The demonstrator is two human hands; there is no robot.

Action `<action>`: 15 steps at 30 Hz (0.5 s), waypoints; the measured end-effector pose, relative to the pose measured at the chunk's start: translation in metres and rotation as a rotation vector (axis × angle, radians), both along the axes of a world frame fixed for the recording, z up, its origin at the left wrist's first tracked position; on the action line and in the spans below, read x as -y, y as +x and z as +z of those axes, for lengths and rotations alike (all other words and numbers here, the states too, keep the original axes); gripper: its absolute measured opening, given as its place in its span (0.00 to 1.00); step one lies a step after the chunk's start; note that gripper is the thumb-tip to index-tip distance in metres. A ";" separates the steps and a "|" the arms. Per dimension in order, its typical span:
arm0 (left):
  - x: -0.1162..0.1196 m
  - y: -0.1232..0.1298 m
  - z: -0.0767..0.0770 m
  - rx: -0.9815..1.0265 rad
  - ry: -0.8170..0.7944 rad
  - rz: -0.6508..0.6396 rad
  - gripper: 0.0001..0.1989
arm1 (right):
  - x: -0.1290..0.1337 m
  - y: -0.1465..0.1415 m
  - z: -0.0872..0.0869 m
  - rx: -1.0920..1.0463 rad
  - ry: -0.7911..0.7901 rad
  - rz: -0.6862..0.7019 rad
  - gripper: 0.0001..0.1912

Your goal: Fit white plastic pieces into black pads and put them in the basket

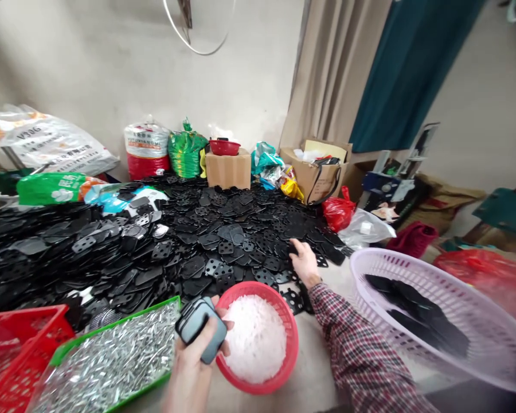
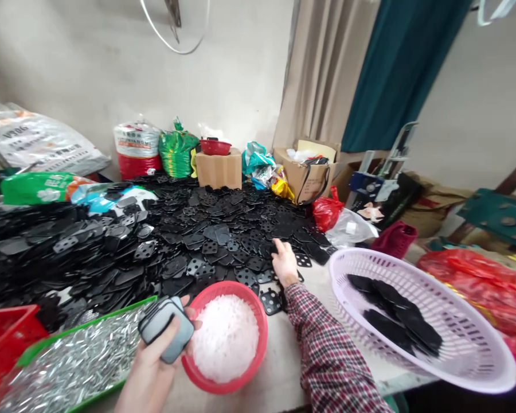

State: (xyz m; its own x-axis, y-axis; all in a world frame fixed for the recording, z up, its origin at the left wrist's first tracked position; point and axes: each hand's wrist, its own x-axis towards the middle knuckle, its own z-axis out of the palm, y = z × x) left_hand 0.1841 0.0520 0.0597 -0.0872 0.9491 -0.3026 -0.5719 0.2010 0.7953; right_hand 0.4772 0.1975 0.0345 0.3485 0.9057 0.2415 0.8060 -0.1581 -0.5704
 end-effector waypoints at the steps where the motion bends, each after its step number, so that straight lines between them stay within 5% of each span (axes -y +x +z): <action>1: 0.001 0.001 -0.001 -0.012 0.019 -0.008 0.28 | 0.004 -0.006 0.009 -0.028 0.044 0.013 0.29; 4: 0.004 0.008 -0.004 -0.100 0.082 -0.013 0.26 | 0.034 -0.039 0.033 -0.231 0.179 0.183 0.28; 7: 0.009 0.021 0.002 -0.194 0.101 0.009 0.22 | 0.083 -0.088 0.044 -0.485 0.315 0.505 0.23; 11: 0.020 0.029 0.018 -0.164 0.124 -0.051 0.18 | 0.136 -0.138 0.041 -0.233 0.353 0.566 0.22; 15: 0.031 0.025 0.021 -0.174 0.161 -0.064 0.17 | 0.159 -0.149 0.039 -0.371 0.272 0.635 0.22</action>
State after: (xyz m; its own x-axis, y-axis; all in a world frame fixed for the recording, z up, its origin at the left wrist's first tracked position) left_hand 0.2092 0.0213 0.0809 -0.0633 0.9891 -0.1331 -0.4140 0.0953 0.9053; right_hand 0.3278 0.0388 0.0735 -0.1152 0.8842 0.4526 0.4440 0.4534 -0.7729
